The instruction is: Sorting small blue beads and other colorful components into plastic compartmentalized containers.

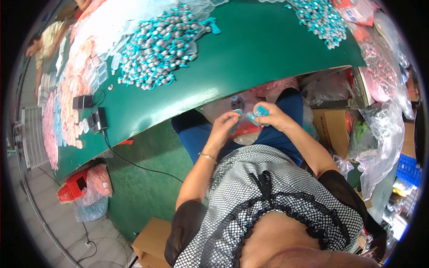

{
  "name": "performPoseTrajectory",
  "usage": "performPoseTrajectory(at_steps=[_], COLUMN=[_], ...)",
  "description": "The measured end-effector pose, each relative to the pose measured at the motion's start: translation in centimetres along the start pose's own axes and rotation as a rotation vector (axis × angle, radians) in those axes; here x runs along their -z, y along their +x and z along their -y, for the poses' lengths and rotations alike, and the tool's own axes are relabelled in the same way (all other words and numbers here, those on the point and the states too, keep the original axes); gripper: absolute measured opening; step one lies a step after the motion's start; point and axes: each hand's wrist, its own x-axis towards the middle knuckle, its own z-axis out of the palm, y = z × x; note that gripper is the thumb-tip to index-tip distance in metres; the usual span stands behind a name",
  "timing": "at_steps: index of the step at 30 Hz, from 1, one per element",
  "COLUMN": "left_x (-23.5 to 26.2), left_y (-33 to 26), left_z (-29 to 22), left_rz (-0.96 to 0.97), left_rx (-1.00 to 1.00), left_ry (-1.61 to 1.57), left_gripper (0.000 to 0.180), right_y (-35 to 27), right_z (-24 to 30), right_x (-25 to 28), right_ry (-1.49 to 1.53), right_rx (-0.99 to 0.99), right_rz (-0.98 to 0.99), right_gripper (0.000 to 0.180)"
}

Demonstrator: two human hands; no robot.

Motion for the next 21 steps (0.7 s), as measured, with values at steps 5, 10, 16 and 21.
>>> performPoseTrajectory(at_steps=[5,10,16,21], left_x=[1.5,2.2,-0.2,2.1], left_y=[9.4,11.5,11.6,6.2], left_z=[10.5,8.8,4.8,3.9], left_rz=[-0.179,-0.551,-0.211,-0.076], left_rx=[0.394,0.241,-0.196,-0.085], left_ry=[-0.034,0.247,0.244,0.434], left_gripper=[0.030,0.030,0.032,0.035], right_y=[9.4,16.1,17.8,13.3], right_z=[-17.0,-18.8,-20.5,-13.3], right_x=[5.4,1.9,5.4,-0.7], right_ry=[0.330,0.646,-0.088,0.081], right_rx=[-0.681,-0.546,0.301,-0.354], right_rz=[-0.174,-0.187,-0.134,-0.048], right_gripper=[0.017,0.011,0.019,0.024])
